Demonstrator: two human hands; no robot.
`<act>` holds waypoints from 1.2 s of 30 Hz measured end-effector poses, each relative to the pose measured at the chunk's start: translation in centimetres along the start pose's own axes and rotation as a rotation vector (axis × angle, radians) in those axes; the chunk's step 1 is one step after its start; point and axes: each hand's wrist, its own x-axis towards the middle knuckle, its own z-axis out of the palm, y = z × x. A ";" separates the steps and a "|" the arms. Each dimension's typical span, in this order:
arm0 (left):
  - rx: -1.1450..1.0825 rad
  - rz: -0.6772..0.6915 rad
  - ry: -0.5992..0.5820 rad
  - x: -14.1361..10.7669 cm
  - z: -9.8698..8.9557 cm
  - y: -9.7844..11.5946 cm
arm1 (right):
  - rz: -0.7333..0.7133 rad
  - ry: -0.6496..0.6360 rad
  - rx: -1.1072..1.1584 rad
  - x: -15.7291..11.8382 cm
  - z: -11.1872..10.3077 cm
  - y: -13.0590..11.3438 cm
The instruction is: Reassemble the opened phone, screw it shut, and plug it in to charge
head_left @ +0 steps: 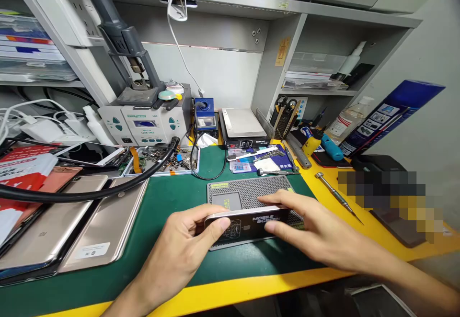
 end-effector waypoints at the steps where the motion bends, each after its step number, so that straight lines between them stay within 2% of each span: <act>1: 0.001 -0.002 0.001 0.0 -0.1 0.0 | 0.039 -0.024 0.075 0.2 -0.6 -0.1; 5: 0.000 0.006 0.003 0.1 -0.4 0.0 | 0.081 -0.103 0.231 1.0 -1.7 -0.3; 12: -0.062 0.026 -0.004 0.9 -1.1 1.2 | 0.128 -0.086 0.419 2.2 -1.3 -0.5; 18: -0.097 0.034 -0.040 0.9 -1.0 1.8 | 0.090 -0.139 0.476 2.7 -1.2 -1.2; 22: -0.113 0.000 -0.035 1.6 -1.3 2.4 | 0.164 -0.173 0.588 3.2 -1.0 -1.1; 24: -0.212 -0.070 -0.026 2.4 -1.6 2.9 | 0.233 -0.173 0.691 3.8 -0.8 -0.8; 26: -0.414 -0.163 -0.027 3.0 -1.7 3.3 | 0.322 -0.164 0.816 4.4 -0.7 -0.4; 30: -0.769 -0.315 -0.128 2.9 -1.1 3.9 | 0.479 -0.157 1.041 5.5 -0.5 0.2; 36: -0.859 -0.385 -0.092 1.8 -0.5 4.0 | 0.575 -0.195 1.225 5.8 -0.1 0.3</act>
